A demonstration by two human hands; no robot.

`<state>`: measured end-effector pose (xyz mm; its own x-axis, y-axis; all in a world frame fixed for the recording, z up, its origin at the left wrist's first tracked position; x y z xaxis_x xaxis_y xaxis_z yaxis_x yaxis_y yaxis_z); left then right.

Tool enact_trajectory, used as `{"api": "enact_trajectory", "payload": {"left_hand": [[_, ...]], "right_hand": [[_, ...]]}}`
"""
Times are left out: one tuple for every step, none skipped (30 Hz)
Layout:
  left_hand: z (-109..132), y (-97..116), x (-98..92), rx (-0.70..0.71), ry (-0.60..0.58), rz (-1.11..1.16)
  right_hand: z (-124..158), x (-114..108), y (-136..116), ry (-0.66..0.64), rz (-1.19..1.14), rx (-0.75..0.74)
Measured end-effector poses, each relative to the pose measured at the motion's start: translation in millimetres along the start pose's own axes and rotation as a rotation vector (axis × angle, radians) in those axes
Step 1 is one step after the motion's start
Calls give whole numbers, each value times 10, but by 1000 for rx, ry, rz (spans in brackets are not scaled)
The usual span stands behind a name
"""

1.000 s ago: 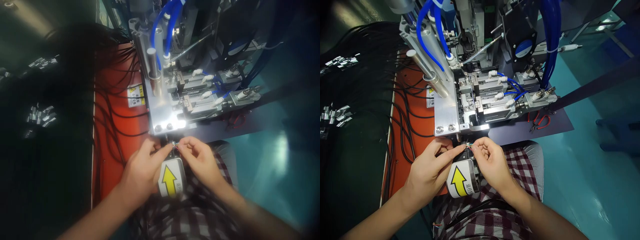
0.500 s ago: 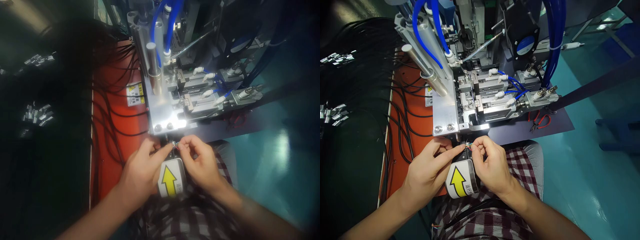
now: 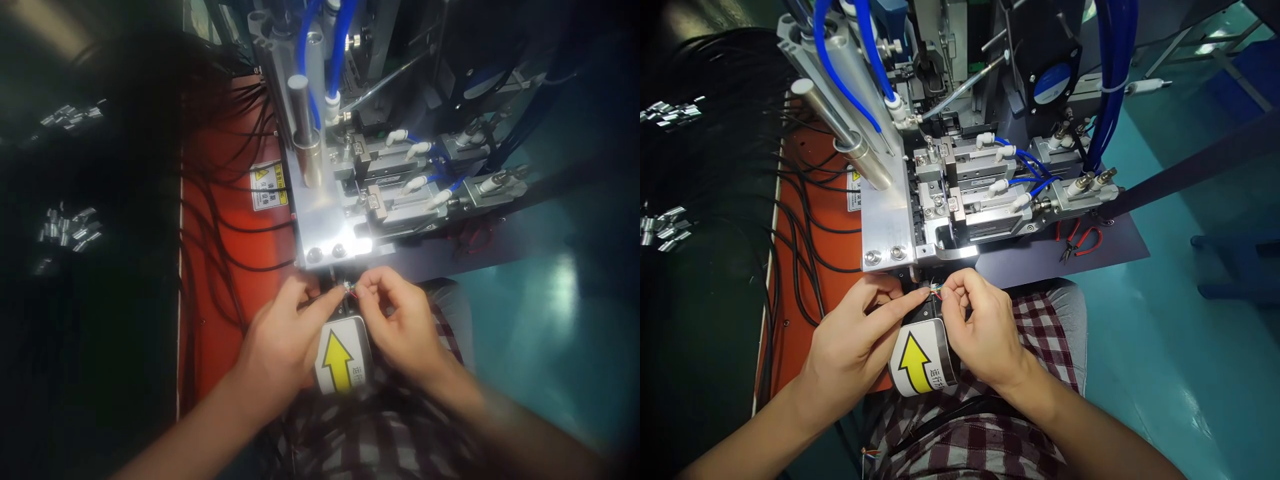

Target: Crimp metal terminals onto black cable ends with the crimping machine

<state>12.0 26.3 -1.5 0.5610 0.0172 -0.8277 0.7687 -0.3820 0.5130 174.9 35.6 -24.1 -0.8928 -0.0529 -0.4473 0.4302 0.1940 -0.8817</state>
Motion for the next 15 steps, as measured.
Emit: {"api": "enact_trajectory", "payload": {"left_hand": [[0, -1, 0, 2, 1, -3], [-1, -2, -1, 4, 1, -6], [0, -4, -3, 6, 0, -10], [0, -5, -4, 9, -5, -12], [2, -7, -4, 11, -13, -15], [4, -8, -4, 12, -22, -18], [7, -10, -5, 12, -27, -19], [10, -12, -5, 7, -30, -15], [13, -16, -4, 0, -31, -7], [16, -19, -3, -7, -27, 6], [18, -21, -1, -13, -22, 18], [19, -23, 2, -18, -18, 28], [20, -23, 5, -20, -13, 32], [19, -23, 6, -22, -10, 31], [18, -21, 6, -22, -6, 28]], "right_hand": [[3, 1, 1, -11, 14, 1], [6, 1, -1, -19, 32, -3], [8, -1, -4, -22, 56, -12], [10, -3, -9, -21, 85, -27], [10, -6, -14, -16, 111, -46], [9, -7, -14, -15, 126, -56], [8, -7, -7, -21, 118, -46], [6, -6, 8, -31, 78, -12], [6, -6, 28, -43, 11, 41], [8, -7, 51, -53, -73, 109], [13, -9, 70, -62, -160, 176], [18, -13, 81, -70, -233, 233], [24, -18, 84, -79, -285, 273], [31, -19, 80, -99, -316, 303], [39, -15, 71, -123, -336, 324]]}}
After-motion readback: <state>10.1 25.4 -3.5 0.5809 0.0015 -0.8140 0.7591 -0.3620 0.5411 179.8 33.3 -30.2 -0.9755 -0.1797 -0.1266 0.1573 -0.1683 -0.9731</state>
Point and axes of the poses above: each hand's wrist, its own z-axis away from the middle knuckle, its own x-axis out of the palm, y = z × x, the point moved 3 cm from there along -z, towards the middle knuckle, and after that the axes turned 10 degrees about -x, right-handed, at the moved point
